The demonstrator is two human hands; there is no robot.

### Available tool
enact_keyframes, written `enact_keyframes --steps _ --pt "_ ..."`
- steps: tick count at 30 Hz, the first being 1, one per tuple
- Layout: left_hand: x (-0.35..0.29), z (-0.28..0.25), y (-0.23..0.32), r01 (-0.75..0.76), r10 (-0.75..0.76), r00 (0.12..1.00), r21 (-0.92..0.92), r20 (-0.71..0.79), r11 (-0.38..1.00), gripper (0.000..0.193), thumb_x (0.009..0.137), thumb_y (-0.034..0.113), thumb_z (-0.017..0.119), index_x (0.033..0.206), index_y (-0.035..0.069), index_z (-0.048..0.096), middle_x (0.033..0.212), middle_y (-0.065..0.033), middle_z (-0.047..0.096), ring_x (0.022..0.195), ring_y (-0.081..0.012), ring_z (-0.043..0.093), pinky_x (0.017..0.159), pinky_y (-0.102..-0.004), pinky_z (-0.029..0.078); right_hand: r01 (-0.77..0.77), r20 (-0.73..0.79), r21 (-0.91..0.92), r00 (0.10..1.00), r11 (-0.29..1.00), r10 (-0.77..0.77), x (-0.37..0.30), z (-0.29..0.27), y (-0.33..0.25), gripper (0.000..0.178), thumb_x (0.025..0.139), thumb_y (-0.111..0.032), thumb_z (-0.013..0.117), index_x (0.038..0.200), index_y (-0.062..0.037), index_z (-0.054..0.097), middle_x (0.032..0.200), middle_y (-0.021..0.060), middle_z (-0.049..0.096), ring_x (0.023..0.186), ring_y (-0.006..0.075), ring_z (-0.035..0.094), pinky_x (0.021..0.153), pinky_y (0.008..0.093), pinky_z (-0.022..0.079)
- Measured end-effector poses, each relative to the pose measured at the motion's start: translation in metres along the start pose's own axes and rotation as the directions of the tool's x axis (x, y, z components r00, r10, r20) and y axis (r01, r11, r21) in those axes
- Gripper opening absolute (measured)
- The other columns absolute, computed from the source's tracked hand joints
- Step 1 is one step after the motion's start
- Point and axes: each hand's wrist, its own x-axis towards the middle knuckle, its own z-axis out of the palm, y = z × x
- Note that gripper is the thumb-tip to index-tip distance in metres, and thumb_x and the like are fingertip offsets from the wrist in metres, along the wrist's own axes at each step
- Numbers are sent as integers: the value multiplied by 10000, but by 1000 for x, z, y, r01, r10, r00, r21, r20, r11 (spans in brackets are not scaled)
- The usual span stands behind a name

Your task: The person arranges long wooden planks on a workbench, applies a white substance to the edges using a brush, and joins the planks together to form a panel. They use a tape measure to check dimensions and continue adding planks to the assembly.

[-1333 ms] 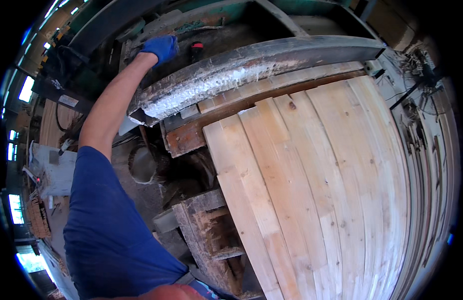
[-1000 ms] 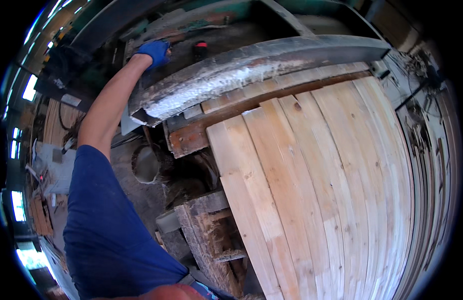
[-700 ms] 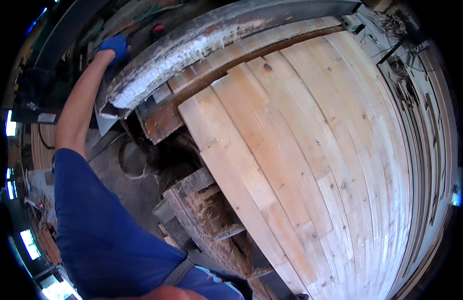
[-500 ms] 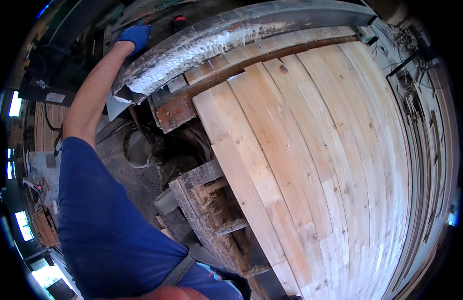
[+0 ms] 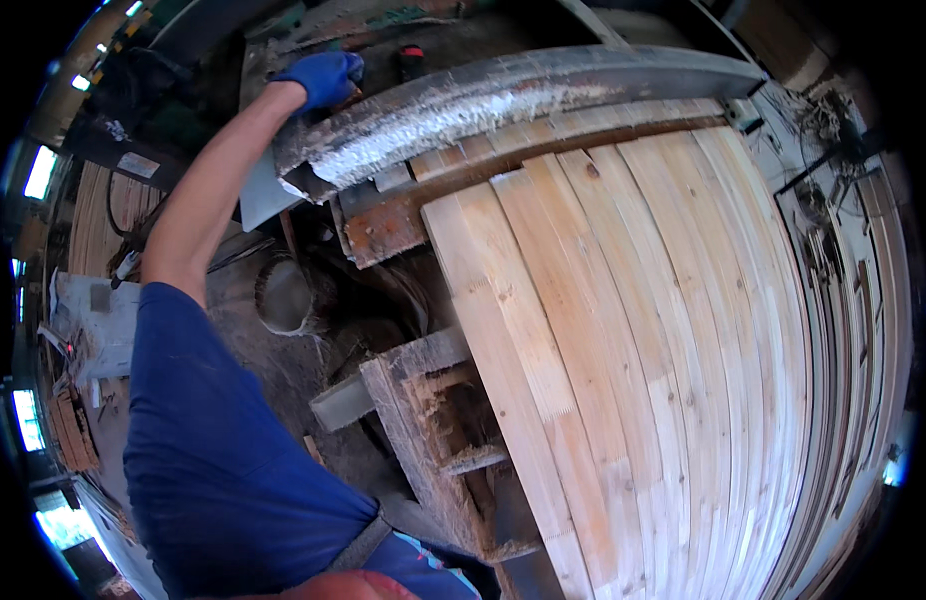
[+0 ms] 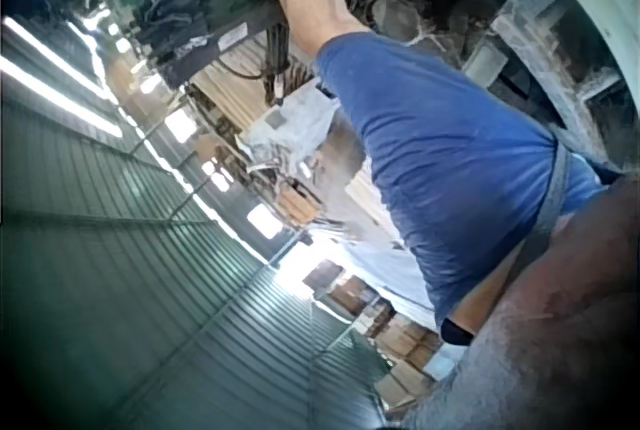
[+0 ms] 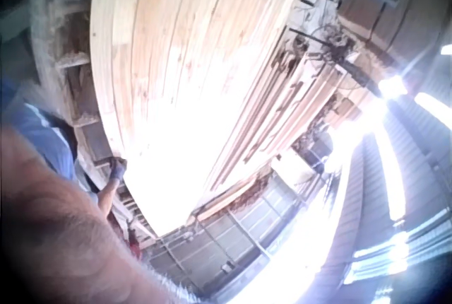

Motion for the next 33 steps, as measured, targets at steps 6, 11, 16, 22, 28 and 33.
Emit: enact_keyframes --steps 6,11,16,22,28,33 --pt "-2 -6 17 170 -162 982 82 -99 982 480 819 471 620 1079 67 640 1057 -208 660 978 -390 631 864 -472 501 -82 -8 -31 997 996 81 3 -7 14 177 781 -65 680 914 14 594 693 95 605 508 126 509 426 261 402" --pt "2 6 8 76 -80 996 114 26 991 406 818 431 617 1009 76 670 1032 -212 665 960 -404 634 849 -470 504 -100 -26 -91 995 991 98 -1 -11 8 182 797 -77 692 927 6 594 698 92 606 501 131 499 425 269 401" --pt "-7 -2 8 75 -73 995 34 -71 997 368 849 363 634 1067 67 625 1046 -162 677 947 -343 657 822 -430 515 -62 -55 -95 997 994 57 -13 -3 -1 175 814 -99 672 925 17 603 732 113 631 553 162 545 475 296 438" --pt "-86 -92 80 -561 126 801 -660 -585 500 493 891 254 675 1276 -5 510 1133 -84 622 1003 -157 608 878 -299 498 470 430 -852 879 230 -205 37 -40 31 303 847 -298 589 968 -26 646 871 191 672 848 305 640 756 417 496" --pt "-202 -42 212 -301 319 883 -936 -345 -181 751 847 501 670 1322 -45 466 1254 -158 578 1103 -234 594 975 -374 462 620 14 -311 761 720 -649 -64 106 -291 212 876 -96 607 1079 -56 653 931 112 665 740 196 643 642 334 513" --pt "-243 10 292 -94 518 792 -902 -324 -421 707 907 513 574 1314 -56 474 1222 -139 587 1037 -200 608 939 -325 472 999 289 16 22 28 -957 -172 206 -414 409 807 -94 701 1201 -54 600 1090 146 650 877 276 653 759 362 535"
